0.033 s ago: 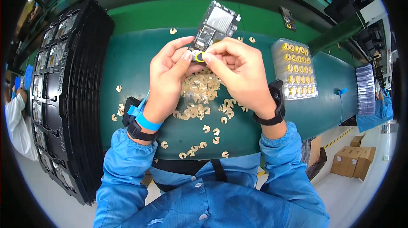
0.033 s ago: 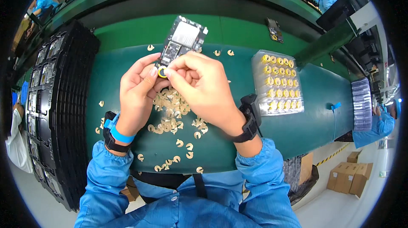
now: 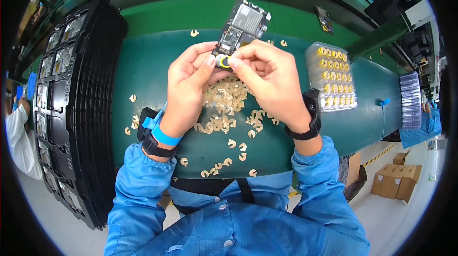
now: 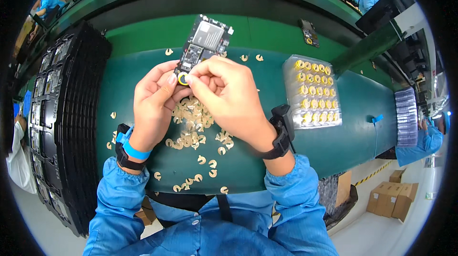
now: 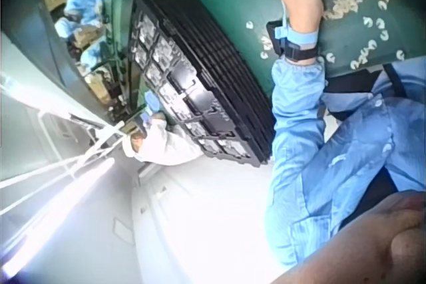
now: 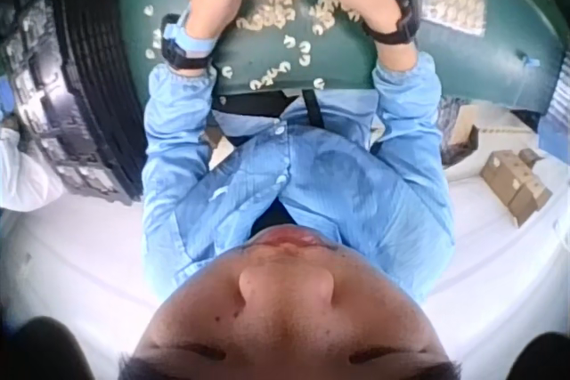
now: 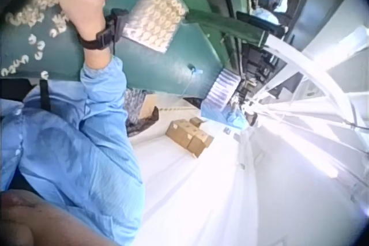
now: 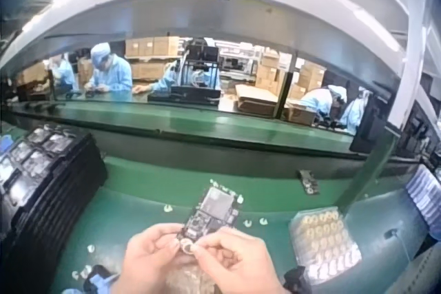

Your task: Assembling electronic components by attaching a circular module and applying yellow adhesive tape to circuit boards on an assembly line.

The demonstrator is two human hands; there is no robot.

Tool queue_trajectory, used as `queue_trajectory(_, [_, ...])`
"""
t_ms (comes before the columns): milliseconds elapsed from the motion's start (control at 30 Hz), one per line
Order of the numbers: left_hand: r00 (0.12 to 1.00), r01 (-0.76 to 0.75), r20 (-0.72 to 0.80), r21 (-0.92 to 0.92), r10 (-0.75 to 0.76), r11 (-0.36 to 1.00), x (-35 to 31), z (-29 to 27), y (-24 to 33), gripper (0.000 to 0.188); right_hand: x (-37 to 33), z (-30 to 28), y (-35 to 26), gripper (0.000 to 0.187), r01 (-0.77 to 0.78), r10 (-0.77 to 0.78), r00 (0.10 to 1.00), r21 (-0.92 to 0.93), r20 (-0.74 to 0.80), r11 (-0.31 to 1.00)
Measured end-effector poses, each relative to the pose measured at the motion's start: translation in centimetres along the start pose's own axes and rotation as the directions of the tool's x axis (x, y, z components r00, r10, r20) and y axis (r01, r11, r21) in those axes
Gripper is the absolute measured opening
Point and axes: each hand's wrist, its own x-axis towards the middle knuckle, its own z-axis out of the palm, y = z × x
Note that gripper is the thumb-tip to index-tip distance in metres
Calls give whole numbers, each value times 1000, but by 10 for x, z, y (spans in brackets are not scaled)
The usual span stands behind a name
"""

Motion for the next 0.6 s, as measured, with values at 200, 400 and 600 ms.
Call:
queue_trajectory(200, [997,60,61,-92,-54,994,1,-4,1,30,1,-1,5,7,91,-98,995,-191,-28,977])
queue_trajectory(400, [997,29,78,-52,-24,998,2,-4,2,29,2,-1,-3,8,75,-90,996,-330,-29,941])
queue_trajectory(600, [998,16,56,-23,-15,1000,1,-4,1,31,2,-2,0,8,114,-125,992,-362,-7,925])
